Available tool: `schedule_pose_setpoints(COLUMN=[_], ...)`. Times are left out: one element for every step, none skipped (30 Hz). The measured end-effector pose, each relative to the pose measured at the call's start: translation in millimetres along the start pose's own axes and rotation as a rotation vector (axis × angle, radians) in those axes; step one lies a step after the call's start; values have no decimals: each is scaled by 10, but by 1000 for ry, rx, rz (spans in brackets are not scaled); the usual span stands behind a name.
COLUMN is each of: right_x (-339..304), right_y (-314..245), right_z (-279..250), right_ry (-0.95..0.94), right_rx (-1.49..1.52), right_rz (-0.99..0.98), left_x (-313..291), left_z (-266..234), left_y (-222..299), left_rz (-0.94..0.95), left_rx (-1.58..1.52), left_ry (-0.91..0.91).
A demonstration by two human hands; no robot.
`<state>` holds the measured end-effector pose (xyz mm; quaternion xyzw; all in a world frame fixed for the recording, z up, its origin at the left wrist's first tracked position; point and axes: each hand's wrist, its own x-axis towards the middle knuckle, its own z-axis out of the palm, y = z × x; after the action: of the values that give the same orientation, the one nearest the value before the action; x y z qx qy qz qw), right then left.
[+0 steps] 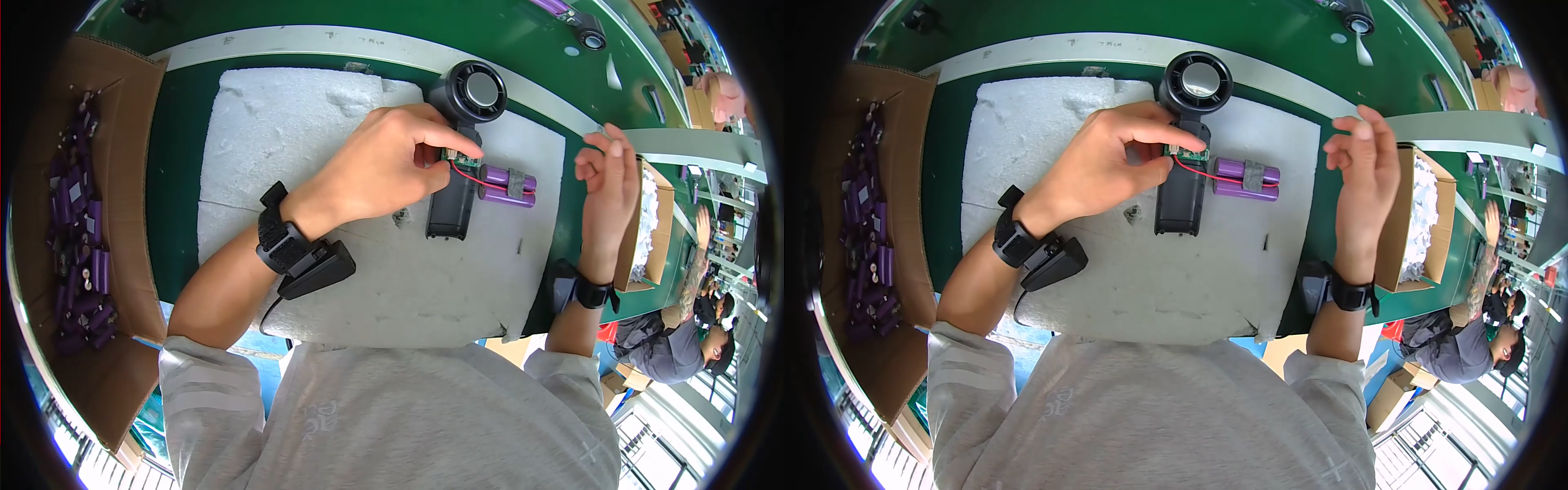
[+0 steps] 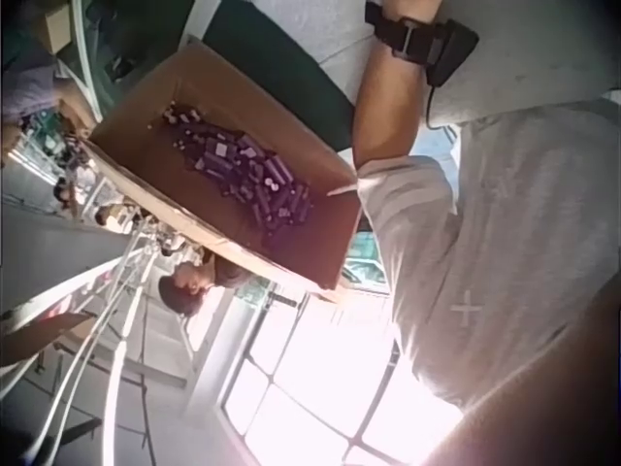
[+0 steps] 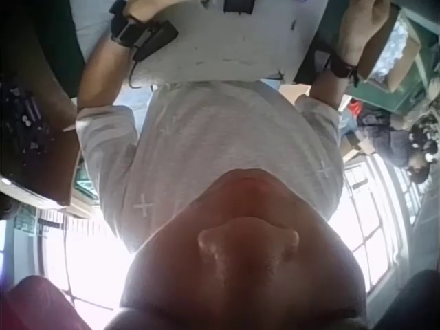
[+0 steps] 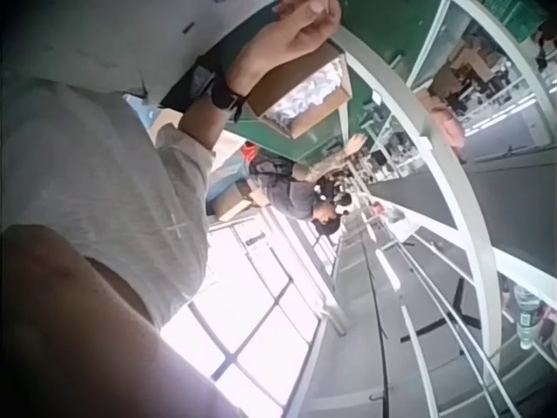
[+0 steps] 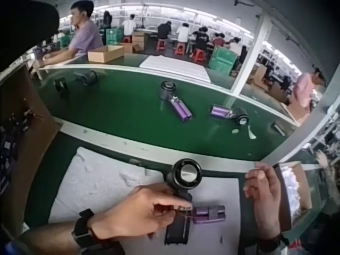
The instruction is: The person connects a battery pack to a circuit board, inserts them into a handheld fan housing, and then removes the battery pack to apply a piece of tape to it.
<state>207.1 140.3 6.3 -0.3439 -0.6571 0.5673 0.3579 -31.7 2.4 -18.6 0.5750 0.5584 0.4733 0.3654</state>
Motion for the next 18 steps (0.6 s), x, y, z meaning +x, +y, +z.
schedule_pose_setpoints(right_x=[-7, -16, -29, -52, -77, -105, -133, -159, -175, -181, -181, -181, -184, -193, -207, -222, -236, -252], right_y=[9, 6, -13, -44, -62, -63, -52, -42, -37, -44, -63, -88, -109, -124, -137, -149, -167, -188], right_z=[106, 183, 222, 251, 283, 337, 403, 460, 481, 475, 465, 460, 454, 449, 442, 438, 435, 439], right_ry=[71, 142, 140, -118, -381, -383, -410, -437, -464, -464, -505, -546, -587, -588, -626, -662, -696, -697], right_rx=[-136, -272, -273, -496, -712, -712, -743, -774, -804, -804, -775, -745, -713, -712, -632, -552, -472, -471], right_rz=[-10, -21, -21, -172, -323, -322, -330, -339, -347, -345, -274, -203, -133, -131, -66, -1, 65, 67], left_x=[-4, -12, -20, -27, -32, -34, -29, -25, -24, -25, -25, -29, -29, -27, -25, -26, -25, -26], left_z=[3, 12, 22, 26, 25, 23, 21, 21, 20, 15, 10, 5, 2, 1, 1, 5, 12, 21], left_y=[-8, -11, -15, -16, -16, -16, -21, -23, -23, -21, -19, -13, -5, 3, 9, 10, 8, 5], left_rz=[-1, 8, 17, 25, 23, 22, 21, 20, 19, 15, 10, 6, 4, -3, -10, -18, -20, -6], left_rx=[0, 0, -1, -2, -3, -9, -16, -22, -23, -11, 2, 15, 14, 10, 5, 0, -1, -2], left_ry=[2, 9, 17, 24, 26, 14, 1, -12, -14, -16, -18, -19, -20, -22, -24, -26, -27, -5])
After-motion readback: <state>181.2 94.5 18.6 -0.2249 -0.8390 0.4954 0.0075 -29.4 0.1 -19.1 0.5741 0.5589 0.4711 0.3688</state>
